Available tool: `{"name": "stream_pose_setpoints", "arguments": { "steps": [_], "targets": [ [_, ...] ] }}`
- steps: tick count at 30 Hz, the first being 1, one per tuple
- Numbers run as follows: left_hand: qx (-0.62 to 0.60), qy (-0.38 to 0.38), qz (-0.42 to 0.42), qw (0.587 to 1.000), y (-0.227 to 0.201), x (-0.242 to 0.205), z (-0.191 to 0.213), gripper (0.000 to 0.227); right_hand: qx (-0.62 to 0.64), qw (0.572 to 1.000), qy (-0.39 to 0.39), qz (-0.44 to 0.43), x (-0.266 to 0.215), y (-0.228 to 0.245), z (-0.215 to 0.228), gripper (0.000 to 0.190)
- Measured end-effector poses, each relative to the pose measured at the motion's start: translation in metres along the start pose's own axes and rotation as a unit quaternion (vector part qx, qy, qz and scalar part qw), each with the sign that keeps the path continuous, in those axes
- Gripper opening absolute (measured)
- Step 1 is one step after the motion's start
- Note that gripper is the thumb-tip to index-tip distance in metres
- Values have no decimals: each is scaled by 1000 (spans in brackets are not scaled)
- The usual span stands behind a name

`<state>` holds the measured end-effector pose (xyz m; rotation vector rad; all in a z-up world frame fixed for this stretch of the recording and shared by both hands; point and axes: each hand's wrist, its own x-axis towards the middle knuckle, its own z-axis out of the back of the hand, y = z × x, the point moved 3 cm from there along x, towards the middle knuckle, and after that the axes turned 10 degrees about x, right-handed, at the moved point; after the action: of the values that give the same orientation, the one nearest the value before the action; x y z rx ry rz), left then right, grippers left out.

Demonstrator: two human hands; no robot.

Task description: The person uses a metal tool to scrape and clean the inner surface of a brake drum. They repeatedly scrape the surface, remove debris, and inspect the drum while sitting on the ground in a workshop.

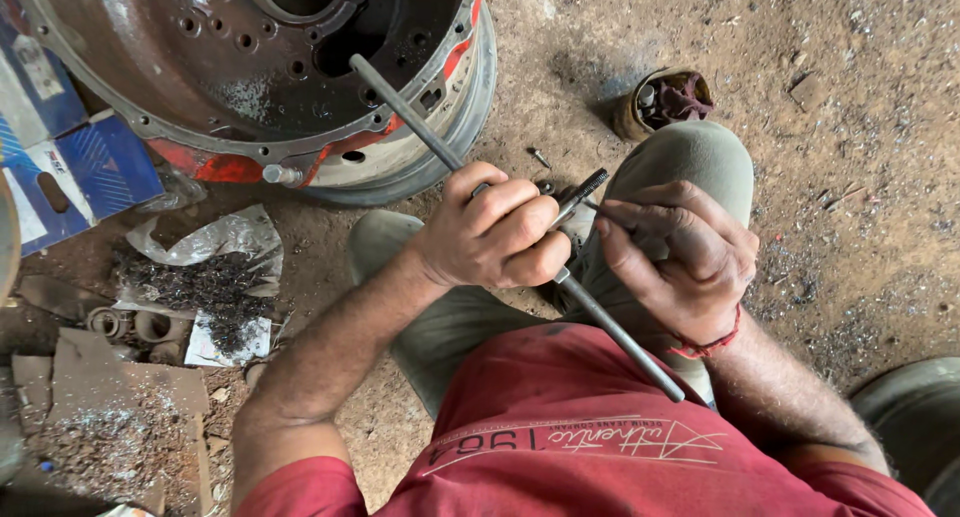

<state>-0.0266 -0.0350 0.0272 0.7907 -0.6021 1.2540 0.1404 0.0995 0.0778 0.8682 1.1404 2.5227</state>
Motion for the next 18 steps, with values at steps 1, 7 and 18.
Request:
{"name": "stream_pose_setpoints", "arguments": {
  "steps": [1, 7, 18],
  "targets": [
    [-1, -1, 0, 1000, -1, -2, 0, 10, -2, 1000, -3, 4, -1, 0, 0, 13],
    [34, 3, 3, 999, -2, -9, -1, 14, -64, 997, -33, 34, 8, -21, -5, 14],
    [76, -15, -168, 983, 24, -1, 19, 12, 16, 999, -21, -40, 3, -9, 9, 11]
  ]
}}
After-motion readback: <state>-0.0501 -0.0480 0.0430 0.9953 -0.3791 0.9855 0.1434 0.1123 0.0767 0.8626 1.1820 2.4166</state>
